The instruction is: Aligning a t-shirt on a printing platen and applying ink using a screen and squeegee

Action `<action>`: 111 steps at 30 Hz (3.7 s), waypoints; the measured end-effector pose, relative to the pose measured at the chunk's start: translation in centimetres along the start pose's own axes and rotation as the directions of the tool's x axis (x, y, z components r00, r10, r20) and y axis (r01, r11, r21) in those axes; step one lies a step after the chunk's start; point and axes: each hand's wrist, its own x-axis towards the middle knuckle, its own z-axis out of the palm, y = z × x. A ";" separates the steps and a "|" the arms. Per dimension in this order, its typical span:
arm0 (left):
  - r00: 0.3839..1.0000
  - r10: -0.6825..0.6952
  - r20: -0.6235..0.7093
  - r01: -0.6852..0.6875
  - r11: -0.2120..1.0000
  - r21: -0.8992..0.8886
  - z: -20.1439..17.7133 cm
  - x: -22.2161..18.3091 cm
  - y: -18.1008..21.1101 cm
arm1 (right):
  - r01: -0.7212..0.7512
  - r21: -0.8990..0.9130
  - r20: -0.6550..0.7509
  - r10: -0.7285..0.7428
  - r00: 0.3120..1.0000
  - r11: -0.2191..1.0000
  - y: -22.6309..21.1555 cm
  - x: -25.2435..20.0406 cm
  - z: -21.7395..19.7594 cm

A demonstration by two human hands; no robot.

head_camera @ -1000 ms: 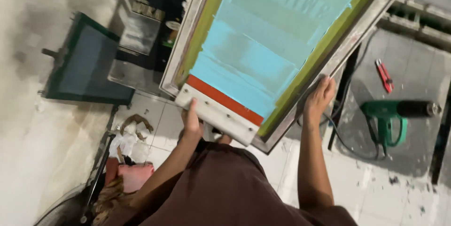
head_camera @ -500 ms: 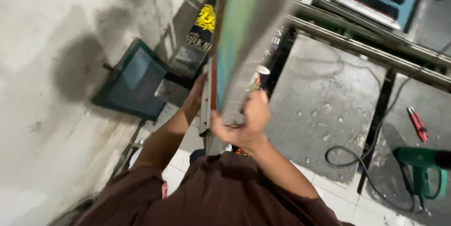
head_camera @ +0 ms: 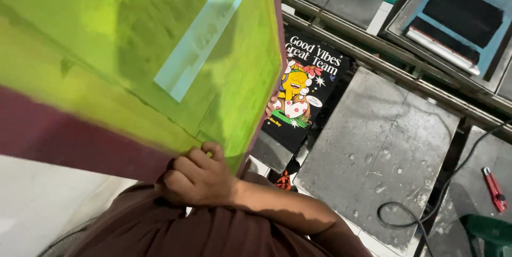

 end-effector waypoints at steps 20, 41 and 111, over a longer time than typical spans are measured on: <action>0.895 0.063 -0.441 -0.119 0.988 -0.100 -4.0 -5.8 -7.8 | -0.737 0.518 -0.240 0.900 0.363 0.435 23.8 -10.2 -5.0; 0.973 -0.192 -0.131 0.230 0.877 0.423 -7.9 -13.4 -3.3 | -0.997 -0.053 -0.316 0.948 -0.033 -0.053 33.1 -45.5 -3.7; 0.932 -0.336 -0.134 0.312 0.560 0.767 -27.6 1.1 -1.1 | -0.985 -0.003 -0.458 0.875 -0.154 -0.175 28.4 -37.5 2.4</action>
